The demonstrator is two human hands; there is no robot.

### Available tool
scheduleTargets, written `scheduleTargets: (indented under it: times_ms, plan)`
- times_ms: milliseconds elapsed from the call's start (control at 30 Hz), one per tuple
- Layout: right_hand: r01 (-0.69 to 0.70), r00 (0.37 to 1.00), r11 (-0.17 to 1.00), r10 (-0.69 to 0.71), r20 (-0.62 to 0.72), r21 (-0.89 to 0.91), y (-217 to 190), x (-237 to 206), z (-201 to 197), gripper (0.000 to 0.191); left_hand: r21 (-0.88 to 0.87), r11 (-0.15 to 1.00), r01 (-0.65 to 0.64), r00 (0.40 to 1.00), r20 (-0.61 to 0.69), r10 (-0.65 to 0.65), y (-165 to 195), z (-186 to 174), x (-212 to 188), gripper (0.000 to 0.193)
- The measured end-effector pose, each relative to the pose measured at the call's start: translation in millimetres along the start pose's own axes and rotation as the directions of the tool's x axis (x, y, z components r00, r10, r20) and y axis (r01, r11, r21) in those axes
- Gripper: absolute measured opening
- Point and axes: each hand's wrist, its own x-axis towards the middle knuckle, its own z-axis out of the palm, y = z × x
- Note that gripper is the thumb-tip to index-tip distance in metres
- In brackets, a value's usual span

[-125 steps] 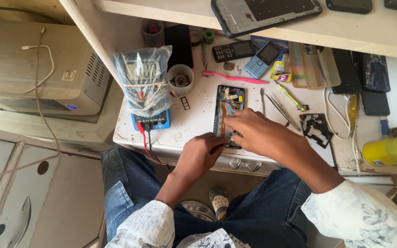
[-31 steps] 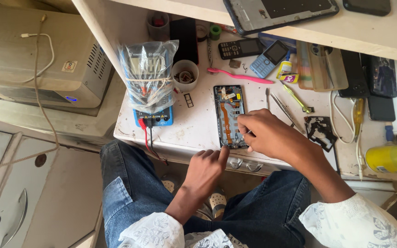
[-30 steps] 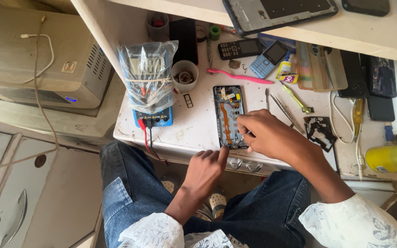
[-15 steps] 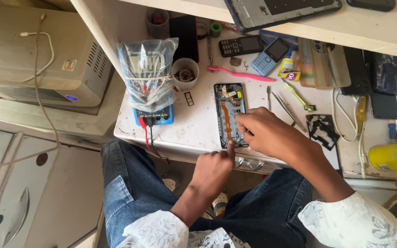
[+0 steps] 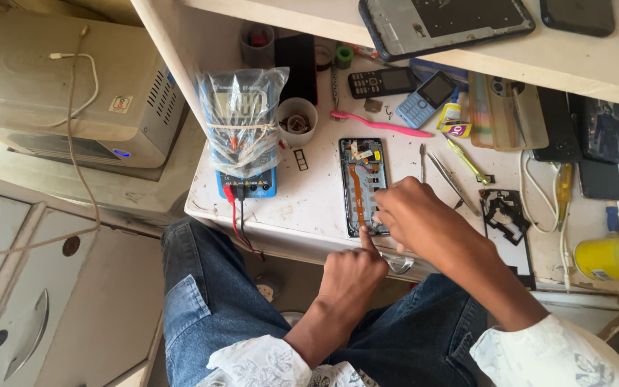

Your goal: The person repairs a disassembled smartphone at a workbench, using tweezers and a screwdriver to work on the internal board and components while the phone is connected to a multimeter. They reposition the phone chassis, pick up small parts, and handle tools to probe and adjust the internals.

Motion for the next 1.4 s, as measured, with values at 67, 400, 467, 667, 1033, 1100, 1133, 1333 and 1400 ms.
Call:
scheduleTargets:
  times_ms: [67,400,467,667,1033,1100,1133,1333,1400]
  plan:
    - [-0.164,0.985,0.985,0.166,0.047,-0.044,-7.9,-4.3,-1.4,0.021,0.026,1.000,0.005,0.995,-0.103,-0.003,2.5,5.3,0.5,0.058]
    - [0.316,0.928,0.944,-0.329,-0.177,-0.097,14.3,-6.4,-0.7,0.013,0.008,0.998,0.063,0.997,-0.035,-0.062,8.9,1.7,1.3,0.056]
    - [0.194,0.971,0.980,-0.200,-0.134,-0.055,11.6,-5.4,-1.5,0.019,0.013,0.998,0.063,0.997,-0.036,-0.063,8.3,0.3,2.0,0.058]
    - [-0.065,0.998,0.997,0.066,0.011,-0.051,2.0,-6.3,-4.8,0.024,0.067,0.996,0.054,0.994,-0.099,-0.047,9.8,6.3,2.1,0.055]
    - [0.086,0.995,0.993,-0.081,-0.066,0.085,7.4,-9.2,-1.6,0.018,0.074,0.990,0.122,0.992,0.024,-0.124,16.6,3.1,-6.3,0.072]
    - [-0.049,0.998,0.995,0.052,-0.041,0.084,1.6,-10.5,-1.8,0.026,0.080,0.990,0.113,0.993,0.031,-0.115,17.2,2.8,-5.3,0.073]
    - [-0.116,0.993,0.990,0.118,-0.027,0.084,-0.5,-11.1,-1.1,0.030,0.076,0.991,0.111,0.993,0.037,-0.114,17.6,2.4,-5.4,0.074]
    - [0.032,0.989,0.985,-0.056,-0.140,-0.171,14.4,-10.3,8.1,0.025,0.050,0.995,0.082,0.985,0.149,-0.089,18.8,-3.5,-10.8,0.078]
    - [0.117,0.977,0.987,-0.135,-0.165,-0.114,24.4,-12.7,11.3,0.021,0.030,0.998,0.047,0.975,0.217,-0.052,16.2,-3.3,-13.7,0.083]
